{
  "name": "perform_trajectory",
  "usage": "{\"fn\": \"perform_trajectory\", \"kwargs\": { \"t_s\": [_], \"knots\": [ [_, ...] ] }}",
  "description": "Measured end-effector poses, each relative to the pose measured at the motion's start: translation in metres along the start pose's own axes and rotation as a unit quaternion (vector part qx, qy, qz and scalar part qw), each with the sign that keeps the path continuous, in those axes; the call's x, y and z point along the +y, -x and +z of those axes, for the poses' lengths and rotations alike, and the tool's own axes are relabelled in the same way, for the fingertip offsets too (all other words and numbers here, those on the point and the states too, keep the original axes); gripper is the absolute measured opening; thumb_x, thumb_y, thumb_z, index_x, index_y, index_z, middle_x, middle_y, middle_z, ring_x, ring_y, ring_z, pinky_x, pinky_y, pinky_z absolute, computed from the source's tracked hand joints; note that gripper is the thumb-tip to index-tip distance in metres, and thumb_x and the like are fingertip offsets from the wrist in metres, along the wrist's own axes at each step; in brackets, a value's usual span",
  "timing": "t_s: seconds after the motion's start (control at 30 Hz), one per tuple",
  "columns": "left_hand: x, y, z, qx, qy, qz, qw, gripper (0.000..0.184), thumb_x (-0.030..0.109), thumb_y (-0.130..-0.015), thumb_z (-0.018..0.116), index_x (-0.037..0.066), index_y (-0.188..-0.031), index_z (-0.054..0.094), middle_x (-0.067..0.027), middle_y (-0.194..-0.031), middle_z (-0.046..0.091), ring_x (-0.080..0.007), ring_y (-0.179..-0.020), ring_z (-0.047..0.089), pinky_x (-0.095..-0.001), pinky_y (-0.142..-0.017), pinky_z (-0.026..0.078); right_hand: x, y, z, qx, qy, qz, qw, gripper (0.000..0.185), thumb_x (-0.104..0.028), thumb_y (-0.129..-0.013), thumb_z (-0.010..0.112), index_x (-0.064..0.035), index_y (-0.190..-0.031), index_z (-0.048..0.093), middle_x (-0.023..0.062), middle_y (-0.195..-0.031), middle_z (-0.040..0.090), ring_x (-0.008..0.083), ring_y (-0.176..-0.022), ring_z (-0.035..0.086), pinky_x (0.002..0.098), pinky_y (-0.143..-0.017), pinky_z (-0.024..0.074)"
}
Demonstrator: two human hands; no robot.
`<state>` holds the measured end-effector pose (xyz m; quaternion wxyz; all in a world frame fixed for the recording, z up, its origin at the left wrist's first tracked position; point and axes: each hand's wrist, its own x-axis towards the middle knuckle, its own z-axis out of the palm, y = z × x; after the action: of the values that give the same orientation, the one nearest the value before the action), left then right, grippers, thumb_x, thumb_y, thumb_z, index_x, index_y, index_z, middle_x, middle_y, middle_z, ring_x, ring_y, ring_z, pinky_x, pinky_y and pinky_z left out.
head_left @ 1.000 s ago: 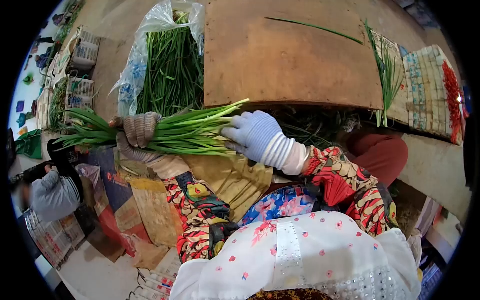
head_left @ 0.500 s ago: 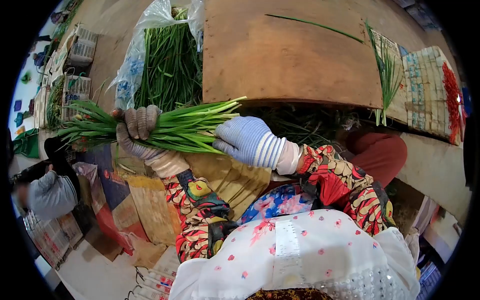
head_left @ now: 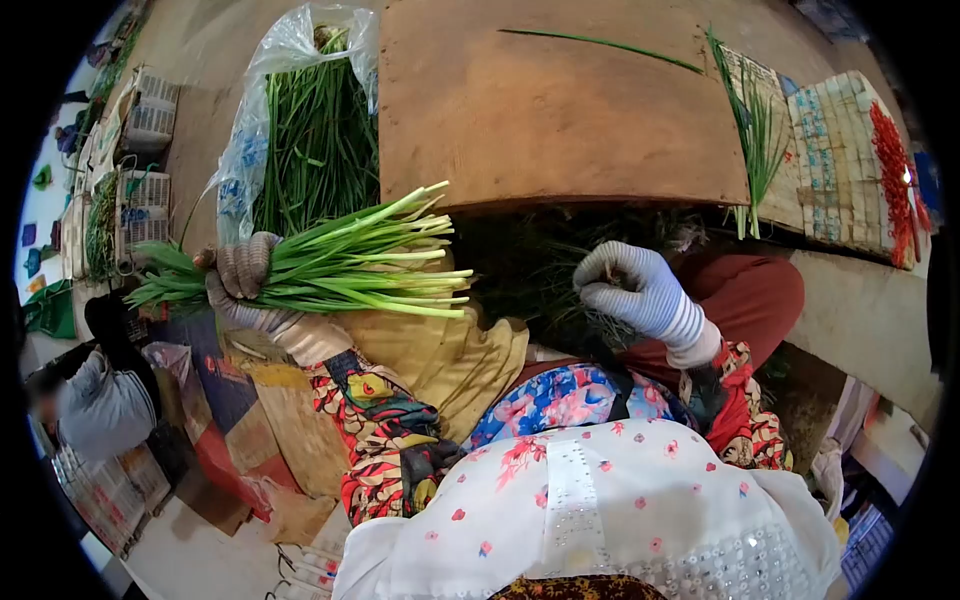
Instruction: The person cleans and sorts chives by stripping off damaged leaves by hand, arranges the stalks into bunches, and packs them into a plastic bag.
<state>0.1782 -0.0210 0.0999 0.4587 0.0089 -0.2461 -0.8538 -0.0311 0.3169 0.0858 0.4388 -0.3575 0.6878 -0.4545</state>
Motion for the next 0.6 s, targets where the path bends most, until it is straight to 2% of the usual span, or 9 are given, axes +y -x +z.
{"fn": "perform_trajectory", "kwargs": {
  "t_s": [0.03, 0.1, 0.13, 0.17, 0.2, 0.23, 0.3, 0.43, 0.6],
  "knots": [
    [0.001, -0.002, -0.003, -0.008, 0.001, 0.002, 1.0, 0.022, 0.019, -0.093, 0.046, 0.013, -0.077, 0.06, 0.0081, -0.047, 0.037, -0.0035, -0.045, 0.034, -0.0179, -0.054, 0.034, 0.003, -0.004, 0.001, -0.045, -0.151, 0.01, 0.987, 0.037, -0.007, -0.075, 0.066, -0.0083, -0.111, 0.056, 0.0104, -0.102, 0.06, 0.0169, -0.099, 0.057, 0.0308, -0.078, 0.0469],
    [0.001, -0.005, -0.009, -0.07, 0.029, -0.022, 0.997, 0.022, 0.02, -0.094, 0.042, 0.011, -0.097, 0.062, 0.0078, -0.049, 0.037, -0.0049, -0.048, 0.036, -0.022, -0.058, 0.037, 0.042, -0.014, 0.0, -0.126, -0.045, -0.076, 0.988, 0.067, -0.01, -0.077, 0.065, -0.0116, -0.136, 0.034, 0.0126, -0.135, 0.041, 0.0182, -0.124, 0.039, 0.0309, -0.088, 0.0428],
    [-0.007, -0.004, 0.002, -0.063, 0.025, 0.002, 0.998, 0.021, 0.018, -0.093, 0.044, 0.009, -0.1, 0.061, 0.007, -0.051, 0.04, -0.0063, -0.047, 0.036, -0.0218, -0.055, 0.036, 0.04, -0.021, 0.003, -0.113, 0.311, -0.073, 0.941, 0.067, -0.013, -0.078, 0.065, -0.0106, -0.137, 0.033, 0.0133, -0.133, 0.044, 0.0197, -0.122, 0.042, 0.0313, -0.09, 0.0426],
    [-0.013, -0.005, 0.008, -0.053, 0.021, 0.026, 0.998, 0.021, 0.017, -0.092, 0.045, 0.006, -0.102, 0.06, 0.0061, -0.053, 0.042, -0.0076, -0.046, 0.035, -0.0217, -0.053, 0.036, 0.038, -0.031, 0.01, -0.087, 0.627, -0.057, 0.772, 0.068, -0.017, -0.079, 0.064, -0.0096, -0.139, 0.032, 0.0141, -0.131, 0.048, 0.0213, -0.121, 0.045, 0.0318, -0.091, 0.0425],
    [-0.009, -0.007, 0.0, -0.068, 0.018, 0.014, 0.997, 0.022, 0.017, -0.092, 0.044, 0.007, -0.103, 0.06, 0.0062, -0.053, 0.042, -0.0076, -0.046, 0.036, -0.0213, -0.055, 0.037, 0.021, -0.046, 0.008, -0.12, 0.42, 0.079, 0.896, 0.061, -0.022, -0.081, 0.064, -0.0067, -0.135, 0.039, 0.0158, -0.122, 0.056, 0.0241, -0.114, 0.053, 0.0316, -0.092, 0.042],
    [-0.007, -0.009, -0.003, -0.082, 0.014, 0.002, 0.997, 0.022, 0.017, -0.093, 0.043, 0.007, -0.103, 0.06, 0.0062, -0.053, 0.043, -0.0076, -0.046, 0.036, -0.021, -0.057, 0.039, 0.017, -0.058, 0.012, -0.12, 0.42, 0.08, 0.896, 0.061, -0.022, -0.081, 0.064, -0.0067, -0.135, 0.039, 0.0158, -0.122, 0.056, 0.0241, -0.114, 0.053, 0.0316, -0.092, 0.042],
    [-0.004, -0.009, -0.006, -0.091, 0.035, -0.015, 0.995, 0.023, 0.017, -0.092, 0.043, 0.008, -0.105, 0.06, 0.0062, -0.054, 0.043, -0.0077, -0.046, 0.037, -0.0208, -0.058, 0.04, 0.008, -0.077, 0.023, 0.073, -0.037, -0.053, 0.995, 0.051, -0.025, -0.083, 0.065, -0.0003, -0.125, 0.049, 0.0085, -0.107, 0.063, 0.0164, -0.096, 0.057, 0.029, -0.087, 0.0436],
    [-0.011, -0.009, -0.001, -0.08, 0.042, -0.006, 0.996, 0.024, 0.018, -0.092, 0.044, 0.007, -0.105, 0.06, 0.0063, -0.054, 0.044, -0.0074, -0.046, 0.037, -0.0207, -0.057, 0.039, -0.003, -0.124, 0.05, -0.037, -0.301, -0.024, 0.953, 0.038, -0.024, -0.087, 0.061, 0.0013, -0.116, 0.057, 0.0057, -0.103, 0.063, 0.0129, -0.094, 0.056, 0.0266, -0.087, 0.043],
    [-0.017, -0.005, 0.008, -0.084, 0.12, -0.034, 0.989, 0.023, 0.016, -0.089, 0.049, 0.006, -0.106, 0.059, 0.0069, -0.058, 0.044, -0.0063, -0.051, 0.043, -0.0213, -0.063, 0.04, -0.013, -0.136, 0.072, -0.008, -0.327, -0.002, 0.945, 0.024, -0.018, -0.082, 0.066, 0.0009, -0.096, 0.065, 0.0042, -0.085, 0.066, 0.0098, -0.078, 0.057, 0.0266, -0.074, 0.0475]
  ]
}}
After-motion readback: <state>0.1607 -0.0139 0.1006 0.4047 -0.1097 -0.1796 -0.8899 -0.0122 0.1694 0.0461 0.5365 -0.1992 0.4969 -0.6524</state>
